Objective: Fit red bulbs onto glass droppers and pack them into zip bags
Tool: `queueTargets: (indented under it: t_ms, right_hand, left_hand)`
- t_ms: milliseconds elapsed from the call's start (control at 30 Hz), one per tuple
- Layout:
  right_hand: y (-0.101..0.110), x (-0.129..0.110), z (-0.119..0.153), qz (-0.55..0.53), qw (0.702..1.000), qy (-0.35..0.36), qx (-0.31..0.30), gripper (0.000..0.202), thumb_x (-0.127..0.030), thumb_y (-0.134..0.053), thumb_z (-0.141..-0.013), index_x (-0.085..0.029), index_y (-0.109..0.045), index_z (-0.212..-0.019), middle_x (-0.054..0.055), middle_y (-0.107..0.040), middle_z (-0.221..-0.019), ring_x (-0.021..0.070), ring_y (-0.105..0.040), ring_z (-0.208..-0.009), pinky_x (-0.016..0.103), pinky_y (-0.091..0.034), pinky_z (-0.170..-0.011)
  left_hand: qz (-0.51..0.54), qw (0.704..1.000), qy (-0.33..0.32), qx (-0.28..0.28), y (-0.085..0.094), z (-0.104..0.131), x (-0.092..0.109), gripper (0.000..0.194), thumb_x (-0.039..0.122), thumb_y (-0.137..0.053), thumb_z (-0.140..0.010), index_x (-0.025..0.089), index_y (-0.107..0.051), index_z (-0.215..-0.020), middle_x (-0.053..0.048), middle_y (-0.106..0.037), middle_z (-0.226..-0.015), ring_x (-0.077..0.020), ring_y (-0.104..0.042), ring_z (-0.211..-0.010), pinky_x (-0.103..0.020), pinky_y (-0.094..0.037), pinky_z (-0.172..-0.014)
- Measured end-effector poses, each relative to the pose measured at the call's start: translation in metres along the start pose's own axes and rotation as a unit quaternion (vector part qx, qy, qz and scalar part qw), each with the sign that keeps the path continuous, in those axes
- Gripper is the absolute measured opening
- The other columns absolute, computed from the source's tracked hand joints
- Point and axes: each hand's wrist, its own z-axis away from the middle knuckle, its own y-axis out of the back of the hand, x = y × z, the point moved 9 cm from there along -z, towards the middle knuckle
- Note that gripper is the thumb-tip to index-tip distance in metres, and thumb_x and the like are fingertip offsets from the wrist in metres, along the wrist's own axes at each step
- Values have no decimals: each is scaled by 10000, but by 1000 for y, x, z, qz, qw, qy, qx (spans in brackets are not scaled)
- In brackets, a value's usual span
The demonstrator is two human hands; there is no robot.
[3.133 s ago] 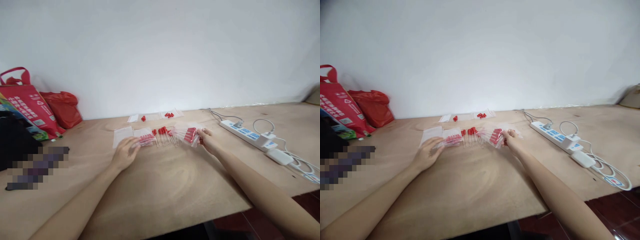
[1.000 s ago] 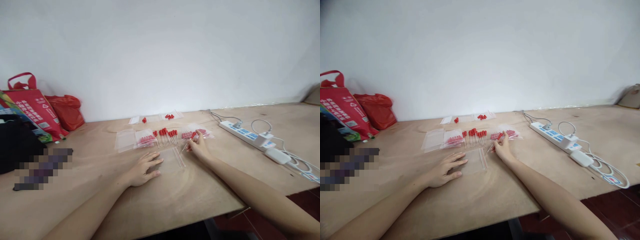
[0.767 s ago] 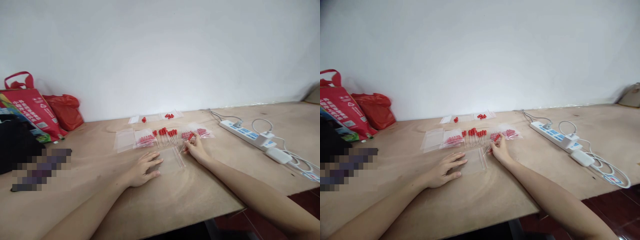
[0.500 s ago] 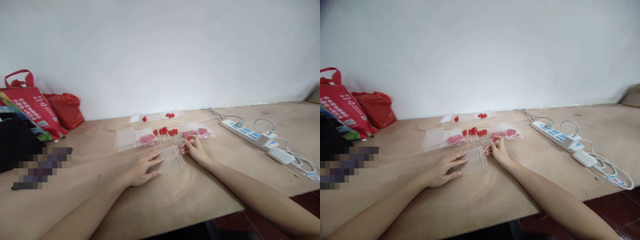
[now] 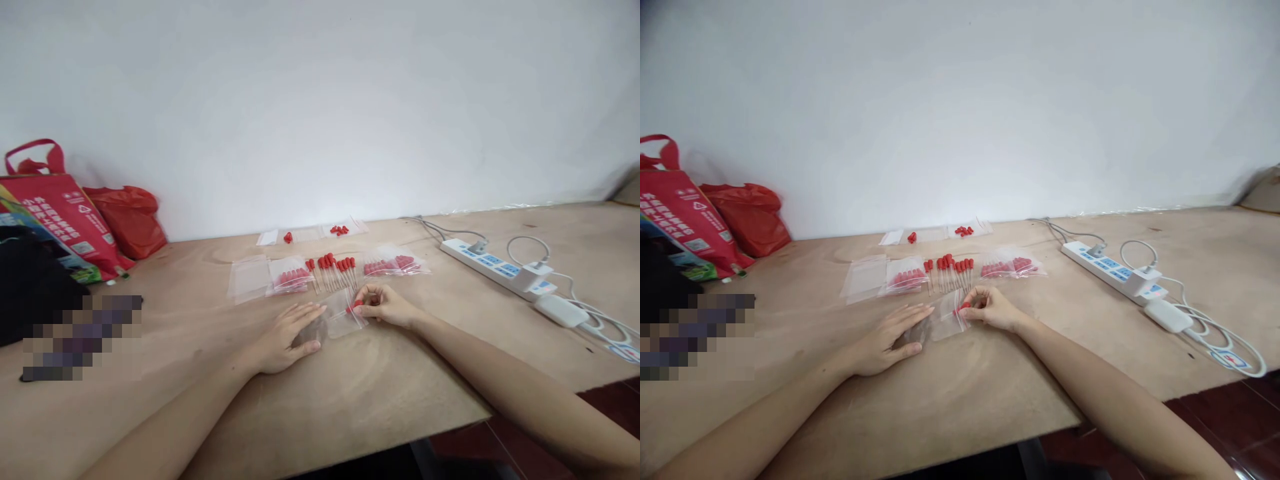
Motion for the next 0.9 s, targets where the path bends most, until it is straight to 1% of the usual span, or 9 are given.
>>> queueTargets:
  t_ms: [133,267,433,533,600,700,767,833,900]
  right_hand:
    - [-10,3,-2,-22,999,-25,-31,331,-379,-756,-476,-139,-592,-635,-26,-560,-525,64,-464,-460,177,-353,-410]
    - [-22,-2,-1,-42,997,-17,-70,302,-396,-727,-516,-132,-671,-652,-24,-572,-509,62,-462,-459,210,-401,-489]
    - [-30,-8,6,28,989,1,-142,280,-407,-670,-588,-141,-699,-668,-27,-570,-517,68,-447,-474,207,-380,-491]
    - [-19,-9,5,99,980,13,-175,232,-350,-648,-612,-156,-705,-725,-30,-579,-536,78,-455,-480,200,-369,-473]
    - [3,-14,-5,149,980,31,-127,172,-286,-636,-617,-164,-702,-717,-14,-617,-602,100,-505,-537,207,-392,-506]
    - [47,-24,-28,223,974,32,36,103,-207,-600,-636,-154,-676,-679,18,-651,-692,136,-565,-642,227,-428,-588]
    - [69,-27,-43,285,948,-8,142,110,-182,-584,-651,-143,-659,-721,41,-653,-709,152,-583,-674,237,-435,-617]
    - [78,-28,-57,323,921,-40,213,158,-160,-604,-631,-131,-645,-781,80,-656,-773,183,-595,-763,252,-438,-669]
    - [73,-26,-71,327,914,-60,233,191,-140,-620,-609,-113,-630,-798,116,-650,-752,217,-602,-775,267,-446,-647]
  left_hand:
    - [-1,1000,-1,-3,1,-1,3,564,458,-404,-850,238,-252,-1346,-53,-321,-1383,-231,-247,-1277,-442,-207,-1044]
    - [2,1000,-4,-9,2,-1,7,554,450,-405,-852,242,-259,-1343,-51,-333,-1377,-235,-256,-1274,-449,-204,-1043]
    - [9,1000,-5,-13,2,-1,7,565,458,-409,-846,240,-258,-1345,-48,-338,-1374,-238,-255,-1275,-447,-206,-1046]
    - [14,1000,1,-15,3,-1,6,572,470,-421,-837,233,-278,-1338,-58,-332,-1377,-249,-256,-1273,-452,-223,-1038]
    - [15,1000,1,-18,3,-1,7,558,471,-428,-834,235,-305,-1325,-59,-337,-1374,-251,-258,-1272,-456,-219,-1039]
    - [19,1000,1,-17,2,-1,6,517,461,-442,-830,247,-359,-1293,-54,-299,-1392,-258,-243,-1277,-457,-226,-1035]
    - [25,1000,0,4,4,-1,6,499,438,-449,-831,245,-369,-1284,-60,-236,-1416,-262,-228,-1281,-447,-243,-1028]
    - [29,999,-10,41,10,0,6,456,395,-450,-836,231,-395,-1258,-71,-238,-1409,-256,-247,-1271,-432,-260,-1021]
    - [34,997,-27,64,15,1,8,364,342,-447,-837,219,-465,-1180,-78,-343,-1341,-240,-322,-1226,-410,-291,-1004]
